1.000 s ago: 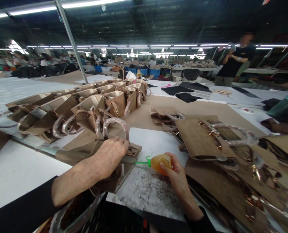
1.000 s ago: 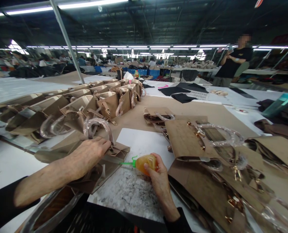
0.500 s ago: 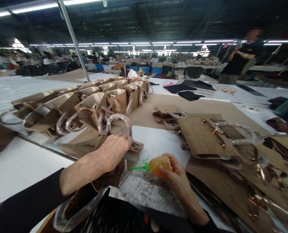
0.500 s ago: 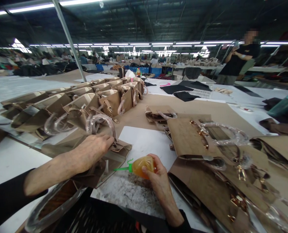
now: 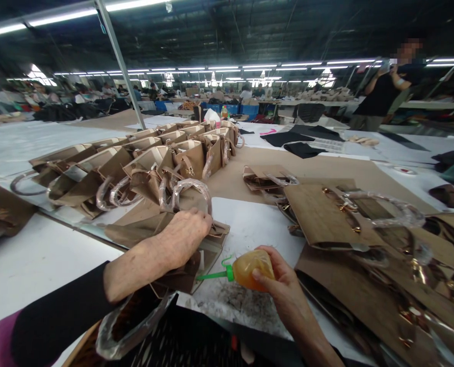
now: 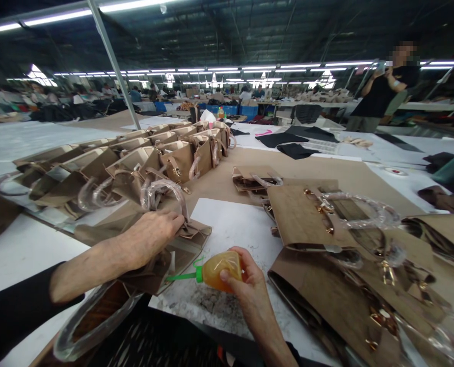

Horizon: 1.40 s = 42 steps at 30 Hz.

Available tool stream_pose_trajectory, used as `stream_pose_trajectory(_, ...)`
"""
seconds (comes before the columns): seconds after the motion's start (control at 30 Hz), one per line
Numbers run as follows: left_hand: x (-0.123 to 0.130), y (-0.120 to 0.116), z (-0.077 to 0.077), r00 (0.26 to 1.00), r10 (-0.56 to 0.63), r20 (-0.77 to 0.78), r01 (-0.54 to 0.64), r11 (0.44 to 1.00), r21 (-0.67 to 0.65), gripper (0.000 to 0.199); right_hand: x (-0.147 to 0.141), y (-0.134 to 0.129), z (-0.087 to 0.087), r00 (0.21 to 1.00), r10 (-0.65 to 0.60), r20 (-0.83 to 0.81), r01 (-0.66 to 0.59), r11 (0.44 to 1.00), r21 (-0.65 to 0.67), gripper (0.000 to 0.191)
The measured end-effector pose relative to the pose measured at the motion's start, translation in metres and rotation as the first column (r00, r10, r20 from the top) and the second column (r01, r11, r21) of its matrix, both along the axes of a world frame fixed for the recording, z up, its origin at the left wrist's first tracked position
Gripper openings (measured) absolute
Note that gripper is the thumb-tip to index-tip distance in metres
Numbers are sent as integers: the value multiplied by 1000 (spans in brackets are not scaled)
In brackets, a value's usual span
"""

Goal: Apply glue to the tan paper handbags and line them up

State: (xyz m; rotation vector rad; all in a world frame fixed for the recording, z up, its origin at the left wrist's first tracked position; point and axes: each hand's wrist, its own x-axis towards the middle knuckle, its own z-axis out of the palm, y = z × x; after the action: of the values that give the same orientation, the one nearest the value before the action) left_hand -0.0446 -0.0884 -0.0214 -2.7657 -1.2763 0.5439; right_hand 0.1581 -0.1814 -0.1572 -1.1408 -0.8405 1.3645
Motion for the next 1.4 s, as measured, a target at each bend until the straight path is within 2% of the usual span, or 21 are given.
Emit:
stream_pose_trajectory(0.17,4,-2,8,999,17,-37,-18,999,-36,40,-4,-6,5,1000,0,-20,0,1000,-7,44)
stream_pose_trajectory(0.3,3,-1,5,1000,-7,-24,7,1000,-12,41,-5,-13,7,999,-3,-45,2,1000,-27,45)
stream_pose_trajectory(0.53,0,0,2,1000,-21,10,21,1000,-1,37,-7,-17,1,983,-116,-142,104,991,-89,48)
stream_pose_trajectory(0.93,2,-2,5,1000,-6,6,6,1000,-15,42,-16,-20,2,971,-126,-201,102,987,-127,51)
stream_pose_trajectory(1.13,3,0,5,1000,-17,-2,17,1000,-13,45,-17,-28,3,986,-79,-146,61,990,-129,53)
stream_pose_trajectory(1.3,5,-2,9,1000,12,-15,-12,1000,-24,46,-13,-32,6,996,-83,24,84,994,-67,51)
stream_pose_trajectory(1.4,5,-3,12,1000,14,-19,-14,1000,-25,44,-10,-30,6,978,-145,148,148,989,-6,54)
